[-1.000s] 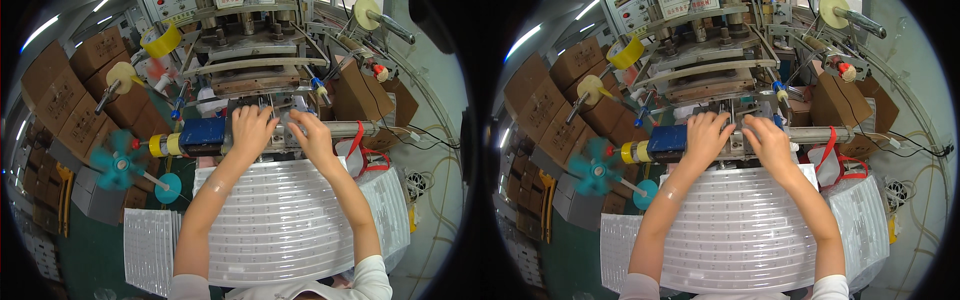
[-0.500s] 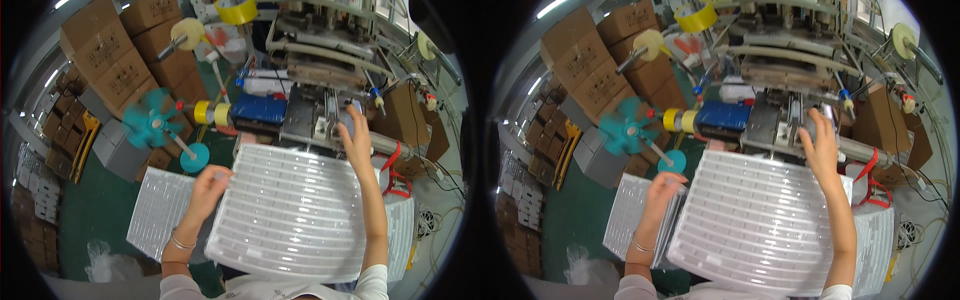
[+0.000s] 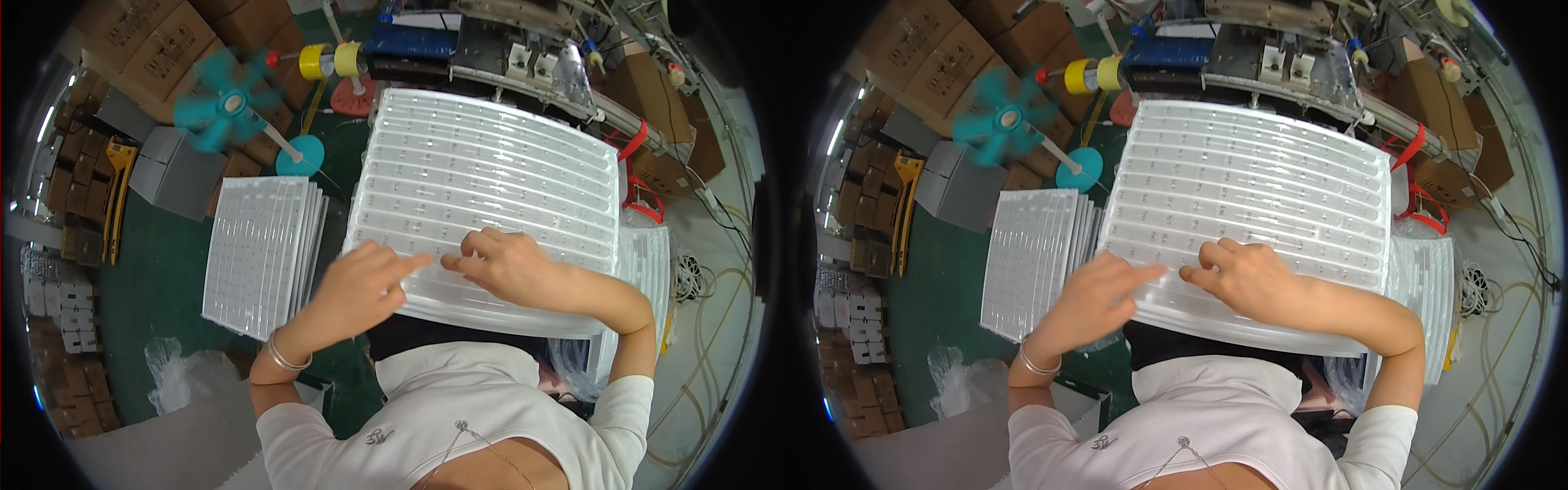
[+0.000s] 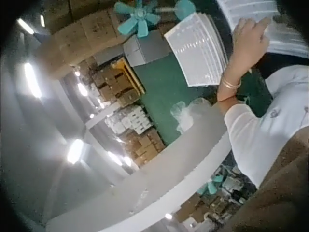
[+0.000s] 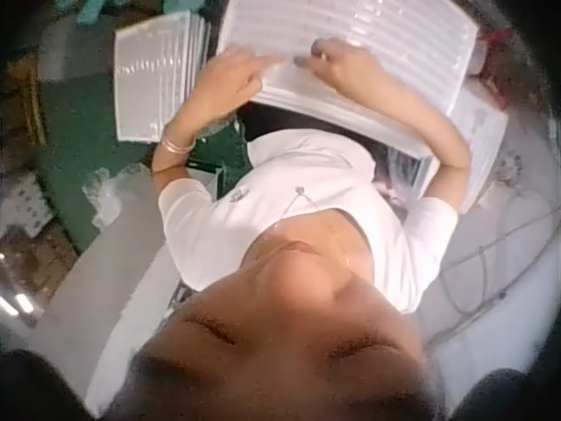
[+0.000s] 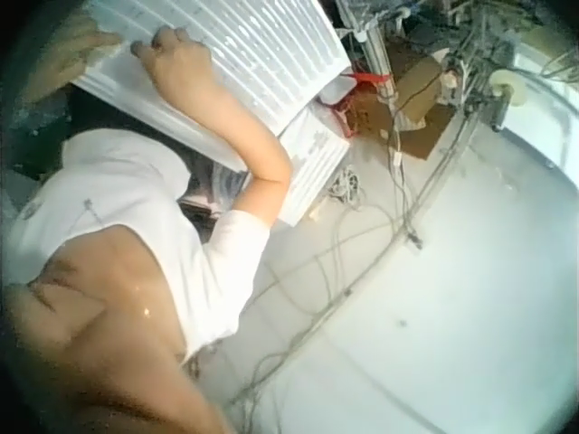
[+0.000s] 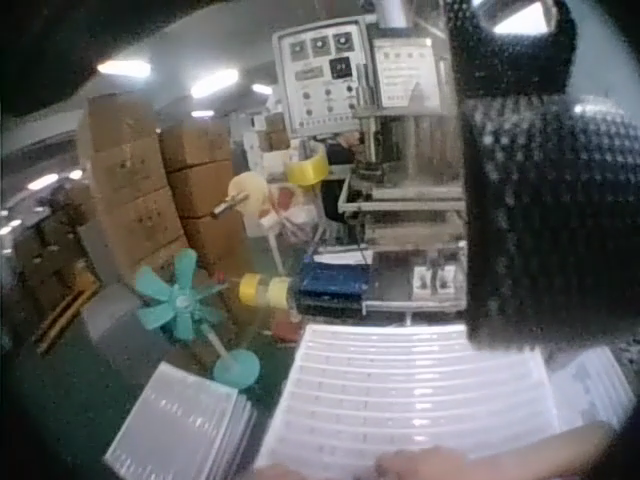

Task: The worker is repeatedly inserting small components into a plastic tray on an assembly line machine.

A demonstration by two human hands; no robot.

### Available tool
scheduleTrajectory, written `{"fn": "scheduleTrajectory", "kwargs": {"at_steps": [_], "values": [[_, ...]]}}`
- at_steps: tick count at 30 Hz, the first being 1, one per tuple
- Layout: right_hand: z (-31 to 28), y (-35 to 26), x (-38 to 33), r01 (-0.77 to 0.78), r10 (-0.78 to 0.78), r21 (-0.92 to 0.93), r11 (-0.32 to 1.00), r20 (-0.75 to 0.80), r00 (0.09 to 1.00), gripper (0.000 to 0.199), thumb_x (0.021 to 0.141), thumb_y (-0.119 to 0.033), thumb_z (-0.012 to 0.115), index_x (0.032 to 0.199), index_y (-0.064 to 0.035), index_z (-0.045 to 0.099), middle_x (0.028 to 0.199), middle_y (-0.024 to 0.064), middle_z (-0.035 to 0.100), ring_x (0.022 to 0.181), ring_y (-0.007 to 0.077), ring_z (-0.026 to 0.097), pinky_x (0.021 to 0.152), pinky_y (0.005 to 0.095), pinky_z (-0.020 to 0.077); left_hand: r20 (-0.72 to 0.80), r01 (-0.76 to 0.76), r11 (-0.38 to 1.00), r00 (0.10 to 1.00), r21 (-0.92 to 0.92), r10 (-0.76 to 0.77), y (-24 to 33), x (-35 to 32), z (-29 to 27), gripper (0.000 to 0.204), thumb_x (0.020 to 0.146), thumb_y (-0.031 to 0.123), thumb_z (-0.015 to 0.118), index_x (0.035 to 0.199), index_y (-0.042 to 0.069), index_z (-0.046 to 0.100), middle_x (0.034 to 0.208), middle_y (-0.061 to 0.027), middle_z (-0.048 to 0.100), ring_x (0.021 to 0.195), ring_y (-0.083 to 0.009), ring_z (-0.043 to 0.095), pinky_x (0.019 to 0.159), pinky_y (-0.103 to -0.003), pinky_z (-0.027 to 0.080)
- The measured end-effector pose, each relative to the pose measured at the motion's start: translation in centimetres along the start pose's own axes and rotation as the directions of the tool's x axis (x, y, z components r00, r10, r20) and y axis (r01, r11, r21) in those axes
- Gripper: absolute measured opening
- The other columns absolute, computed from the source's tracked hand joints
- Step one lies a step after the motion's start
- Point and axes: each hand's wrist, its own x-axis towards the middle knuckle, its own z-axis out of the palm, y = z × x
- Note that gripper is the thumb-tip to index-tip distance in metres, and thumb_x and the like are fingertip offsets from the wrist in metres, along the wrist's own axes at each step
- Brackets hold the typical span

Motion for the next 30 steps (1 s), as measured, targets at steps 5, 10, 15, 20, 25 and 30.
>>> {"fn": "scheduleTrajectory", "kwargs": {"at_steps": [5, 10, 15, 20, 25, 30], "values": [[3.7, -1.4, -0.2, 0.068, -0.066, -0.216, 0.974, 0.016, 0.998, 0.031, 0.078, -0.011, 0.058, 0.108, -0.0132, 0.064, 0.086, 0.0065, 0.055, 0.078, 0.0210, 0.059, 0.055, 0.0305, 0.0523, 0.172, -0.114, 0.915, 0.984, 0.387, 0.050, -1.4, -0.6, 3.3, 0.041, 0.071, 0.011, 0.061, 0.111, 0.015, 0.065, 0.074, -0.0049, 0.054, 0.075, -0.0240, 0.053, 0.067, -0.037, 0.043], [2.4, -0.2, 1.0, 0.035, -0.038, 0.036, 0.999, 0.079, 0.996, 0.017, 0.075, -0.010, 0.061, 0.092, -0.0111, 0.061, 0.084, 0.0109, 0.054, 0.078, 0.0252, 0.062, 0.056, 0.0350, 0.0524, 0.230, -0.103, 0.943, 0.973, 0.317, 0.029, -1.2, 0.4, 2.3, 0.034, 0.071, 0.012, 0.061, 0.105, 0.011, 0.066, 0.076, -0.0069, 0.060, 0.077, -0.0254, 0.058, 0.067, -0.039, 0.045], [-4.1, 8.0, 2.8, -0.176, 0.281, 0.300, 0.938, -0.358, 0.890, 0.024, 0.074, -0.010, 0.063, 0.096, -0.0057, 0.055, 0.093, 0.0118, 0.057, 0.083, 0.0304, 0.060, 0.071, 0.0384, 0.0510, 0.070, 0.001, 0.999, 0.998, -0.045, 0.003, -1.1, 5.1, 0.2, 0.030, 0.073, 0.007, 0.055, 0.102, 0.005, 0.063, 0.087, -0.0109, 0.063, 0.087, -0.0304, 0.059, 0.079, -0.038, 0.048], [-7.2, 11.6, -0.1, -0.416, 0.564, 0.451, 0.790, -0.268, 0.781, 0.021, 0.082, -0.014, 0.061, 0.098, -0.0039, 0.053, 0.102, 0.0144, 0.058, 0.078, 0.0249, 0.059, 0.063, 0.0349, 0.0477, -0.118, 0.018, 1.000, 0.993, -0.023, -0.021, -2.6, 10.6, -0.4, 0.025, 0.078, 0.006, 0.055, 0.102, 0.003, 0.061, 0.095, -0.0117, 0.058, 0.091, -0.0294, 0.055, 0.079, -0.038, 0.047], [-7.8, 14.6, -1.3, -0.318, 0.568, 0.478, 0.819, -0.596, 0.568, 0.017, 0.085, -0.013, 0.064, 0.099, -0.0028, 0.062, 0.110, 0.0087, 0.060, 0.085, 0.0169, 0.060, 0.064, 0.0269, 0.0485, -0.358, -0.107, 0.975, 0.918, 0.196, 0.173, -3.9, 19.4, 1.0, 0.036, 0.083, 0.021, 0.063, 0.117, 0.007, 0.060, 0.103, -0.0103, 0.056, 0.092, -0.0290, 0.054, 0.077, -0.038, 0.047], [-8.9, 16.9, -1.1, -0.377, 0.594, 0.459, 0.804, -0.629, 0.502, 0.028, 0.085, -0.002, 0.061, 0.113, -0.0038, 0.062, 0.114, 0.0066, 0.059, 0.092, 0.0142, 0.059, 0.075, 0.0252, 0.0524, -0.528, -0.040, 0.837, 0.759, 0.546, 0.381, -3.4, 31.4, 1.4, 0.039, 0.083, 0.039, 0.063, 0.115, 0.015, 0.065, 0.101, -0.0092, 0.061, 0.087, -0.0239, 0.054, 0.076, -0.037, 0.038]]}}
